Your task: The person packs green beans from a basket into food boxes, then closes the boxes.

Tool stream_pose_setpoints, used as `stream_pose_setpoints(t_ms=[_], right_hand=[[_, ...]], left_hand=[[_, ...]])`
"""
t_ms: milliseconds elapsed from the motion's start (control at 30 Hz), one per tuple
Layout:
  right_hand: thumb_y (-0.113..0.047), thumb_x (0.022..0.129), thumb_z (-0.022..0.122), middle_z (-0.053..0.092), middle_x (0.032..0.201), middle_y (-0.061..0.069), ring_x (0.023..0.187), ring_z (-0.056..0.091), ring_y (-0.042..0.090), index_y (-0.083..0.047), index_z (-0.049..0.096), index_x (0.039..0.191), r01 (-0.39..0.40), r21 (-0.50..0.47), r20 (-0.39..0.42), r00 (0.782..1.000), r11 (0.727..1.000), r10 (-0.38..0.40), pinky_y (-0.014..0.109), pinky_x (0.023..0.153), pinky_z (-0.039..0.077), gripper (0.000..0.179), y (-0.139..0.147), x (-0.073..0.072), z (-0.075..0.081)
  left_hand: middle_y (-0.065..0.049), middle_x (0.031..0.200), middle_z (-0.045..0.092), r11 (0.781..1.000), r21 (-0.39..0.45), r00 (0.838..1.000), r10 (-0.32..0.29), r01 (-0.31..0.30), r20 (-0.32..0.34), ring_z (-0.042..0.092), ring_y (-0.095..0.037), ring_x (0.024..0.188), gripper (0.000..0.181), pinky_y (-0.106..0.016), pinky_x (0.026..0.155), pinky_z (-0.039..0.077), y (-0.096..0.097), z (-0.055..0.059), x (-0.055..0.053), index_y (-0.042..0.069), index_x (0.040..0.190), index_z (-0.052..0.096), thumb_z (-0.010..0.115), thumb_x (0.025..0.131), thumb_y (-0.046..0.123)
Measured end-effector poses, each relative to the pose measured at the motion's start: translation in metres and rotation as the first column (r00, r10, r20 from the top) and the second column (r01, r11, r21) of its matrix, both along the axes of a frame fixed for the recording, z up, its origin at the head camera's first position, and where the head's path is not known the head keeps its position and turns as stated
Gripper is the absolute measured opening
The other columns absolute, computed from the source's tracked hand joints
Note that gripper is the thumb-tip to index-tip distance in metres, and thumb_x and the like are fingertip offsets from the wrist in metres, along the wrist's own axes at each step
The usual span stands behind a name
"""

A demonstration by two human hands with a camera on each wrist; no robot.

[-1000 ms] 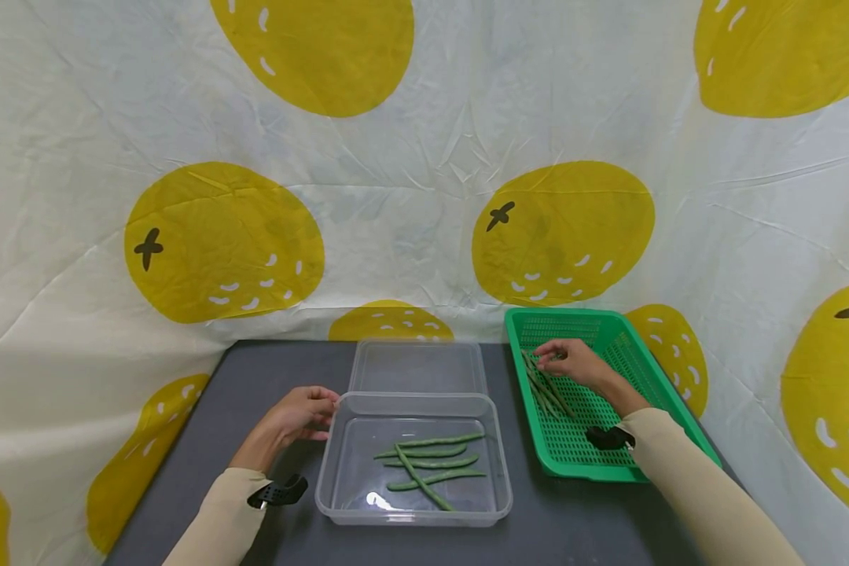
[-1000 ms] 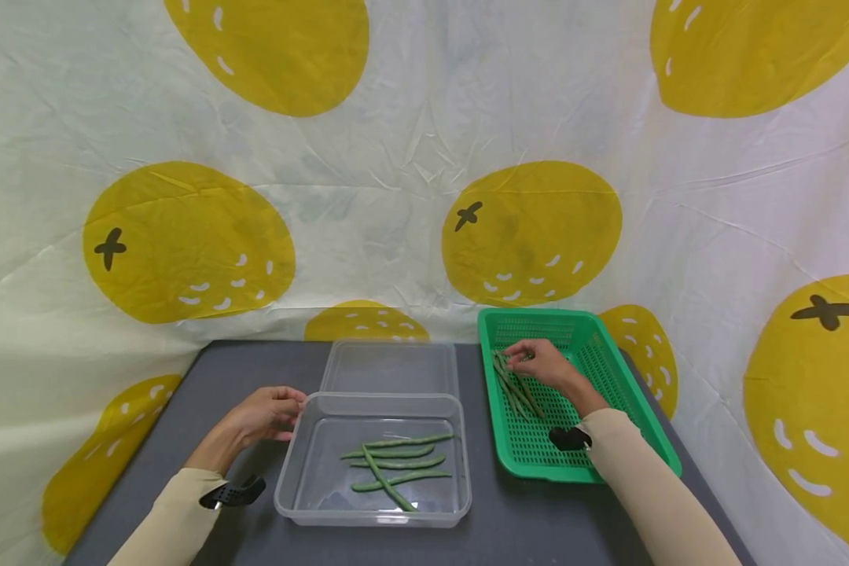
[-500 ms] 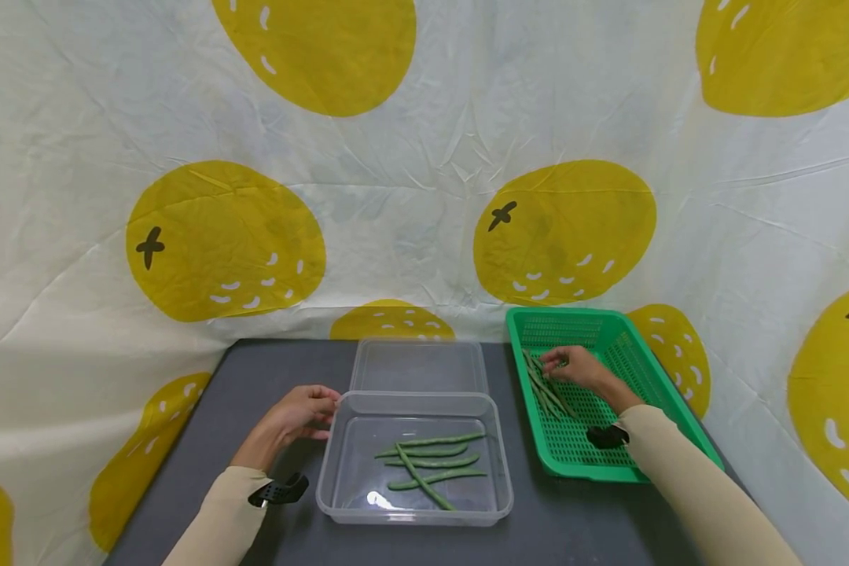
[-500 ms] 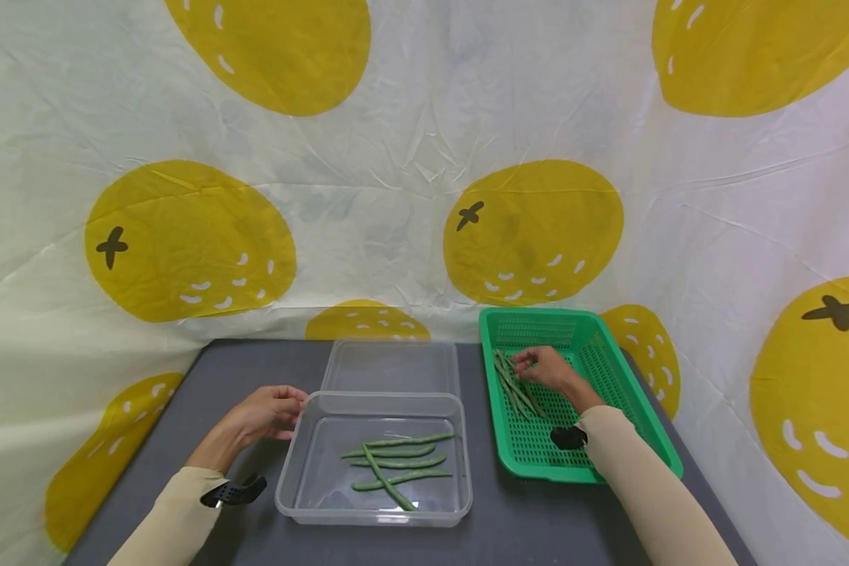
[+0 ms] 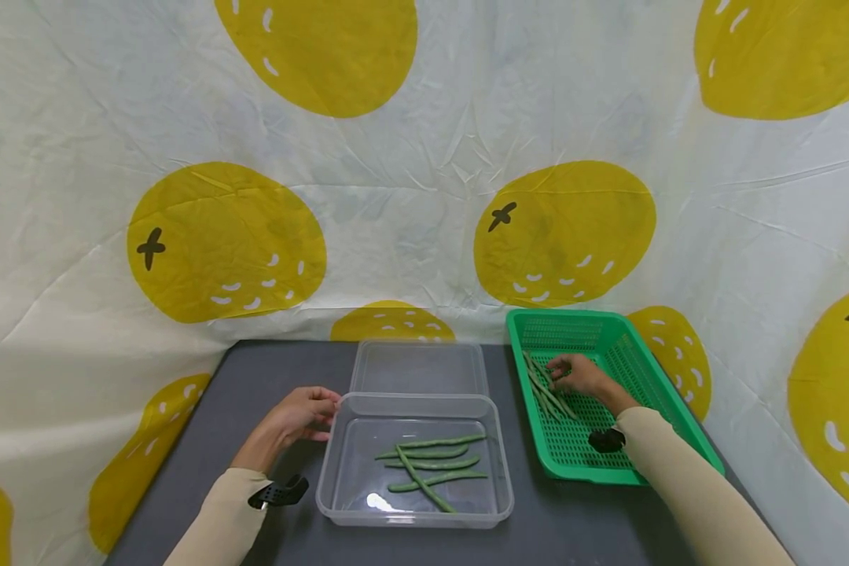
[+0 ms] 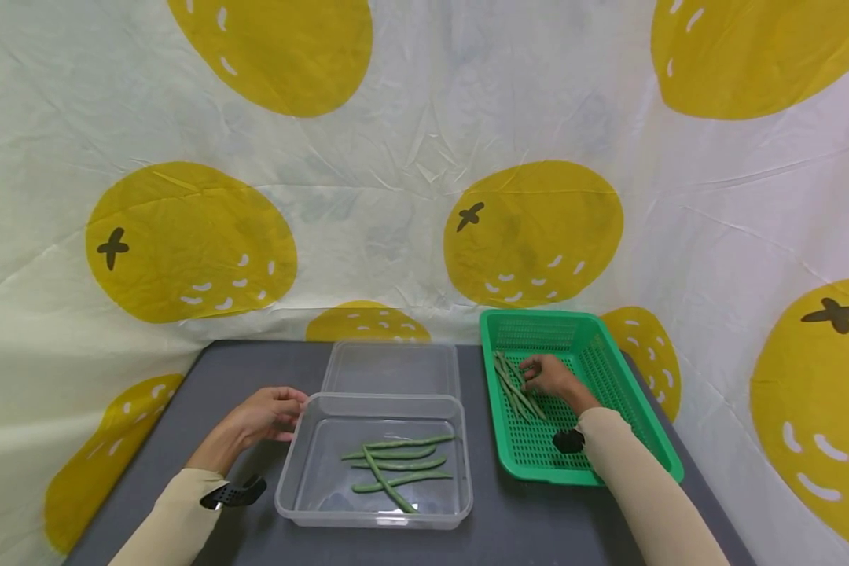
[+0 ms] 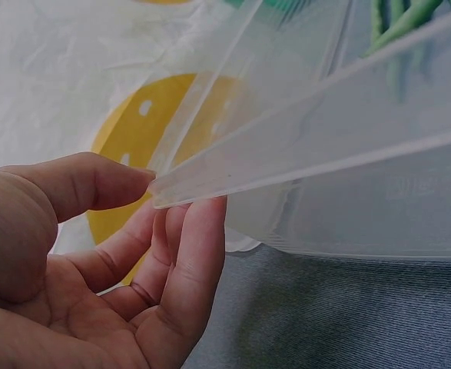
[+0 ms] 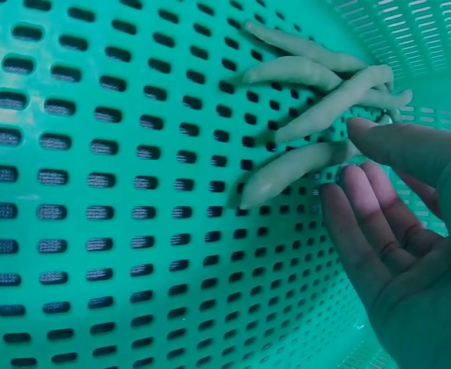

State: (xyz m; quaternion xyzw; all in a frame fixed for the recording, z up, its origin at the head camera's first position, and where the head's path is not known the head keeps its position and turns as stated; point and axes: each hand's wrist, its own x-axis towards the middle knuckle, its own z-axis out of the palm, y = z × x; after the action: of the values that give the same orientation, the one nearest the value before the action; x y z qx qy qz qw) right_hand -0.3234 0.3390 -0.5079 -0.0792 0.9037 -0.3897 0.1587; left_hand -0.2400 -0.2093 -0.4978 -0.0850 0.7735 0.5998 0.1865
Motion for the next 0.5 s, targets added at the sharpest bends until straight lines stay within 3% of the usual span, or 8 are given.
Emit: stream_pose_setpoints(t_ms=[233,500], right_hand=[[0.001,0.098,0.060,0.066,0.102,0.023,0.092,0.067,0.031,0.016,0.054,0.127,0.028,0.032,0.074,0.997,0.999,-0.030,0.045,0.078,0.059,0.033,0.0007,-0.0003,-0.0050],[-0.001,0.099,0.058,0.063,0.115,0.026,0.101,0.067,0.036,0.013,0.057,0.126,0.050,0.051,0.130,0.990,0.997,-0.057,0.048,0.082,0.059,0.030,-0.0020,0.0021,0.0010]], left_hand=[[-0.018,0.101,0.068,1.000,0.009,1.000,0.002,-0.002,0.001,0.064,-0.022,0.080,0.026,-0.041,0.068,0.061,-0.0002,0.0004,0.0005,-0.006,0.118,0.062,0.063,0.097,0.010],[-0.015,0.099,0.068,1.000,0.013,1.000,-0.005,0.005,-0.002,0.064,-0.022,0.080,0.027,-0.040,0.068,0.061,-0.0007,0.0004,-0.0003,-0.006,0.119,0.062,0.062,0.096,0.009]])
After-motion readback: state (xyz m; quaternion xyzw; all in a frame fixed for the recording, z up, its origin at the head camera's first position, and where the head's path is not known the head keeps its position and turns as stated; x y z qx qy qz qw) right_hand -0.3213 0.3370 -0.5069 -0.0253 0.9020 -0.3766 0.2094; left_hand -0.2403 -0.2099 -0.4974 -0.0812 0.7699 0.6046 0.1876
